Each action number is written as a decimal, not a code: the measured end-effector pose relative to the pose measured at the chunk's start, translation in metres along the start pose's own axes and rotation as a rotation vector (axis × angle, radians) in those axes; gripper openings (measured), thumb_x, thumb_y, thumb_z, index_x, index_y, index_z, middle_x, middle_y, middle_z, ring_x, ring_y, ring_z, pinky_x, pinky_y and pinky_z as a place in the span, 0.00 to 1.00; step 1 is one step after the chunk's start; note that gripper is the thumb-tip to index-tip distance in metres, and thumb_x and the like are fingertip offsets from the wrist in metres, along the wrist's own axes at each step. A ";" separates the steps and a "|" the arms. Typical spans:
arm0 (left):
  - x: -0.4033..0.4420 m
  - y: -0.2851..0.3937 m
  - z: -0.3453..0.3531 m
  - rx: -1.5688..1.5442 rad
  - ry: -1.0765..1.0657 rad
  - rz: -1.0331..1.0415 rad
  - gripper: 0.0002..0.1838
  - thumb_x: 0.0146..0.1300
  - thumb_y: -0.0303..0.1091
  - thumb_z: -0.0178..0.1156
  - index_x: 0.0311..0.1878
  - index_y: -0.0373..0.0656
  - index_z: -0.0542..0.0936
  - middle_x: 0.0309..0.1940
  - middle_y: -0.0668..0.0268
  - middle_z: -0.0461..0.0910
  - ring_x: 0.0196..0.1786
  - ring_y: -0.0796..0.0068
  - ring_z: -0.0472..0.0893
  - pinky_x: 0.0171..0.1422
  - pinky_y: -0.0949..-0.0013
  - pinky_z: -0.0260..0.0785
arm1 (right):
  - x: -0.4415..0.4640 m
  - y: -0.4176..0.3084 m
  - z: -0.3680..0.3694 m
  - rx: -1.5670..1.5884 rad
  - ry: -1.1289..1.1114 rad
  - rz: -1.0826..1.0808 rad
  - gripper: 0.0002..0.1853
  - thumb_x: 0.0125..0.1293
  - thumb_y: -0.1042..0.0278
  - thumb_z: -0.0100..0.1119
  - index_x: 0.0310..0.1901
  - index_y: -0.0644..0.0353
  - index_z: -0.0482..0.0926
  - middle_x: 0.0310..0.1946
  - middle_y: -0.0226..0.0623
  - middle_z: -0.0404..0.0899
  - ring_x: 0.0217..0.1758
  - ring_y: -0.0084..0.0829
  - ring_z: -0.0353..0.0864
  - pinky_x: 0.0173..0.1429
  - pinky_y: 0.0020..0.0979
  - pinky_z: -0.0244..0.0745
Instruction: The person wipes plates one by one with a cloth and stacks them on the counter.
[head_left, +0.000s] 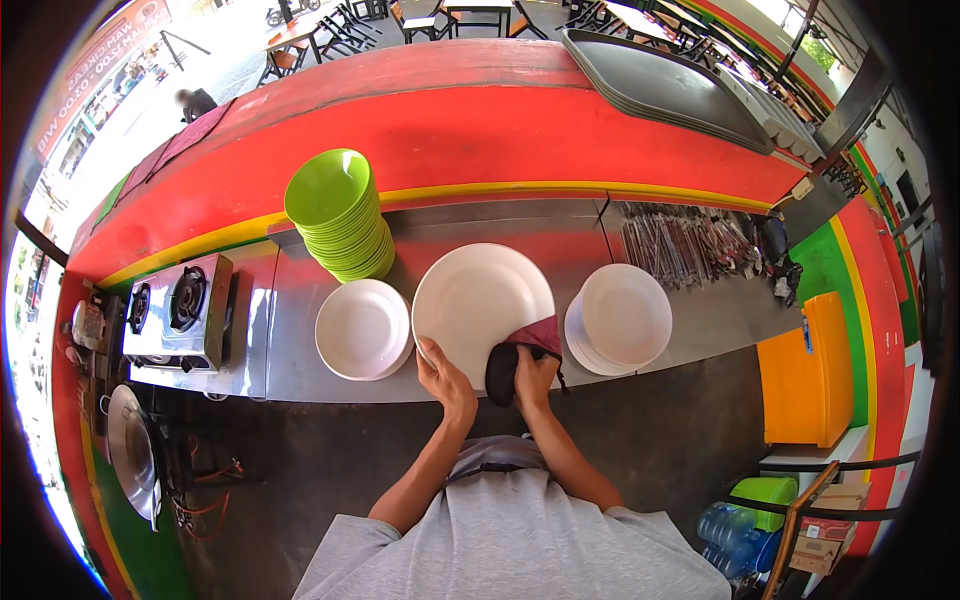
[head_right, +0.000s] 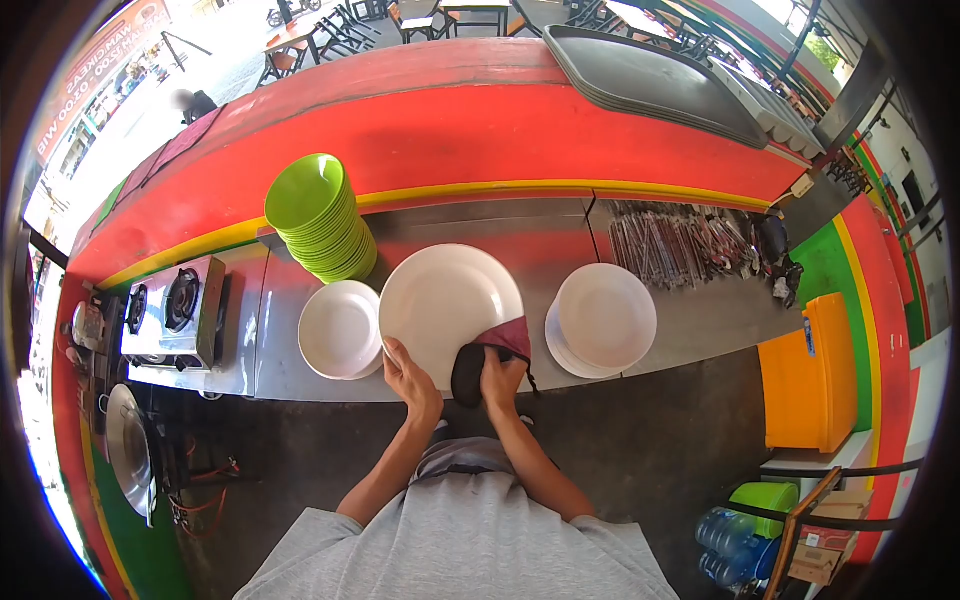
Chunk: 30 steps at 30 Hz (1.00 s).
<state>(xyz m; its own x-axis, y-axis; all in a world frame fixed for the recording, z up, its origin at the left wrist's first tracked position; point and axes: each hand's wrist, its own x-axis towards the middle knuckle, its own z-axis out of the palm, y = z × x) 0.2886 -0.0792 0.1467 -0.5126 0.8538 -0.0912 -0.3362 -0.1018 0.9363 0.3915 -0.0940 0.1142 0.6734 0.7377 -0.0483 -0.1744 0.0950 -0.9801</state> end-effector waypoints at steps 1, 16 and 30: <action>0.004 -0.002 -0.004 0.001 -0.038 -0.020 0.30 0.77 0.55 0.49 0.62 0.34 0.73 0.52 0.60 0.79 0.52 0.73 0.77 0.55 0.69 0.71 | 0.002 -0.001 -0.001 0.025 0.012 -0.039 0.13 0.63 0.77 0.59 0.48 0.72 0.78 0.44 0.38 0.82 0.49 0.29 0.79 0.58 0.33 0.70; 0.053 0.045 -0.058 0.094 -0.527 -0.474 0.27 0.75 0.41 0.52 0.70 0.33 0.67 0.59 0.56 0.77 0.59 0.65 0.79 0.61 0.63 0.74 | 0.029 -0.035 -0.026 0.584 -0.310 0.018 0.27 0.79 0.51 0.39 0.66 0.67 0.68 0.63 0.40 0.72 0.66 0.35 0.72 0.73 0.36 0.61; 0.025 0.024 -0.075 0.145 -0.737 -0.065 0.49 0.73 0.71 0.22 0.47 0.32 0.79 0.47 0.59 0.79 0.51 0.71 0.74 0.58 0.66 0.64 | 0.048 -0.048 -0.010 0.277 -0.117 -0.277 0.08 0.73 0.63 0.49 0.35 0.55 0.67 0.29 0.30 0.64 0.29 0.30 0.65 0.41 0.35 0.65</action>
<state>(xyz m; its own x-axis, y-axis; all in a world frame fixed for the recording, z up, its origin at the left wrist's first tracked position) 0.2090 -0.0987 0.1411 0.1830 0.9816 0.0551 -0.2142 -0.0149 0.9767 0.4393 -0.0702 0.1575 0.6389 0.7281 0.2483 -0.1954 0.4658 -0.8631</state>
